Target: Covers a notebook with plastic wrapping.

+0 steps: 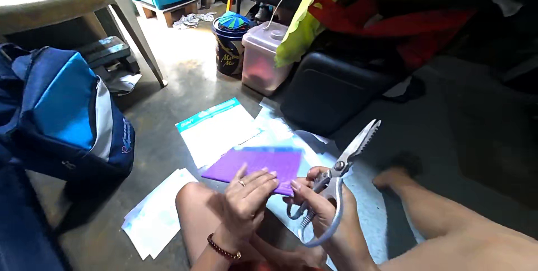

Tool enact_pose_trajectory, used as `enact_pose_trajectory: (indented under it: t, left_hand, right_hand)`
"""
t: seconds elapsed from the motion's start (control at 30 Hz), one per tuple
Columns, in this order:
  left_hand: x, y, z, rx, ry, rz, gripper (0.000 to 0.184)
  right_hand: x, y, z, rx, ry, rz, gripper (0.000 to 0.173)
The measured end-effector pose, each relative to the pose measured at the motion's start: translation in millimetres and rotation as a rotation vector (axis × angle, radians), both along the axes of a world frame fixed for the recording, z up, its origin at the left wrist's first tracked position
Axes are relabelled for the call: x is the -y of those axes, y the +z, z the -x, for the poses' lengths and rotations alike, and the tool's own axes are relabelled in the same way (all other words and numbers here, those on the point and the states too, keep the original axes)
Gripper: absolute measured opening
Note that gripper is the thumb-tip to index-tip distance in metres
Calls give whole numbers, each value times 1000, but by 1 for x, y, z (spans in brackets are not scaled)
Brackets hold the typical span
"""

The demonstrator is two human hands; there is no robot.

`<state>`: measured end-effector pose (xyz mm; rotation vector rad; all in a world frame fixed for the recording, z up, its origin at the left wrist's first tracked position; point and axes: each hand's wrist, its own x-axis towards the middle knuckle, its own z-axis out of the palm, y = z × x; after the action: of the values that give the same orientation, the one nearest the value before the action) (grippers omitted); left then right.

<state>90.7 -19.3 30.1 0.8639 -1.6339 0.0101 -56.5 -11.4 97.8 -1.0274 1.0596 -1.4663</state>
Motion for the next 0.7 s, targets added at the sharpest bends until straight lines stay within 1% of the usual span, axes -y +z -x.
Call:
enact_pose_trajectory:
  t: [0.07,0.13,0.2,0.3,0.37,0.43,0.47,0.6,0.7]
  left_hand:
    - [2,-1,4,-119,-140,-28,19]
    - [-2,-2,8,-286,-290,-105,18]
    - [-9,-2,13,-420,-393,-191,16]
    - [-16,-3,19,-512,-488,-270,16]
    - [-19,0,22,-554,-511,-304,17]
    - [-22,5,25,-593,-517,-349,17]
    - [-23,9,25,-605,-513,-371,16]
    - [-30,23,26,-617,-473,-473,13]
    - [-33,31,25,-564,-438,-537,12]
  right_hand:
    - [-9,3,22,-117,89,27,20]
    - [-21,7,48,-300,151,70,24]
    - [-36,9,76,-492,216,128,38]
    - [-50,10,107,-725,302,262,61]
    - [-56,17,120,-948,295,365,66]
    - [-63,24,126,-1153,267,397,62]
    - [-66,25,127,-1206,256,396,60]
    - [-74,27,126,-1268,260,367,50]
    - [-75,24,127,-1263,277,330,48]
